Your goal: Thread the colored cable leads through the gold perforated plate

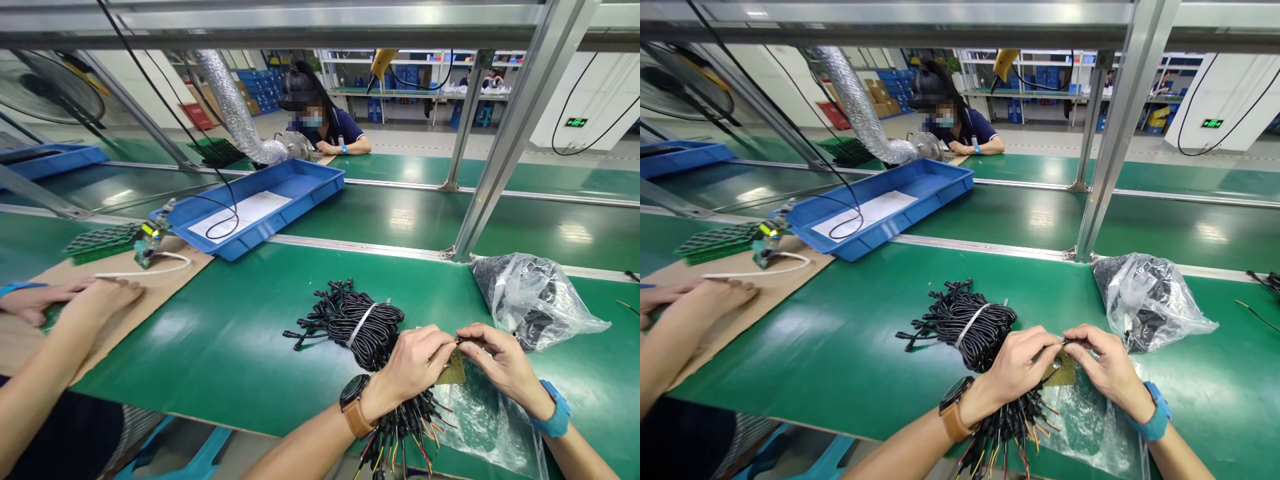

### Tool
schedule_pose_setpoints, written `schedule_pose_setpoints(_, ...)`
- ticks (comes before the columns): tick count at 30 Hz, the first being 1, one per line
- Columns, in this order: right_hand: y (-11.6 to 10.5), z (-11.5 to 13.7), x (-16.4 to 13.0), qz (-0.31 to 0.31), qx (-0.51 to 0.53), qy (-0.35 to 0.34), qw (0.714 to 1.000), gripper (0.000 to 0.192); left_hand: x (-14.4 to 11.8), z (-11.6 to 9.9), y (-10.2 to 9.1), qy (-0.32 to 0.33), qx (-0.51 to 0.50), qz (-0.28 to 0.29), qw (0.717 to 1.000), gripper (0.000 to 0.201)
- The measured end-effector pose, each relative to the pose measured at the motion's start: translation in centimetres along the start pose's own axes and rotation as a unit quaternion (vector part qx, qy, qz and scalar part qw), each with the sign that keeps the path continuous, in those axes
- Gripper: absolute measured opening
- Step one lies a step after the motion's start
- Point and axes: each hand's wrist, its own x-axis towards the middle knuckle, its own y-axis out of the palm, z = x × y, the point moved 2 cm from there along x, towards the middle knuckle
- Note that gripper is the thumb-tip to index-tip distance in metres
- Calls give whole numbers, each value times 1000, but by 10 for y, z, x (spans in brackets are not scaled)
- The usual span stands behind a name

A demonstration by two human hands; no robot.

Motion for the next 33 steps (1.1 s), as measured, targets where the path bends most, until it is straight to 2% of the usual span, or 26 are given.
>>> schedule_pose_setpoints(13,0,-2,-1,12,13,13,1000,24,1,-1,1,23,25,-16,999,23)
schedule_pose_setpoints(19,0,0,0,19,4,-10,1000,17,0,2,2,33,59,2,998,28)
schedule_pose_setpoints(27,0,4,2,28,6,2,1000,23,-1,3,2,65,89,14,994,24)
schedule_pose_setpoints(33,1,7,1,33,-18,-39,999,13,2,-2,1,63,128,-7,990,32)
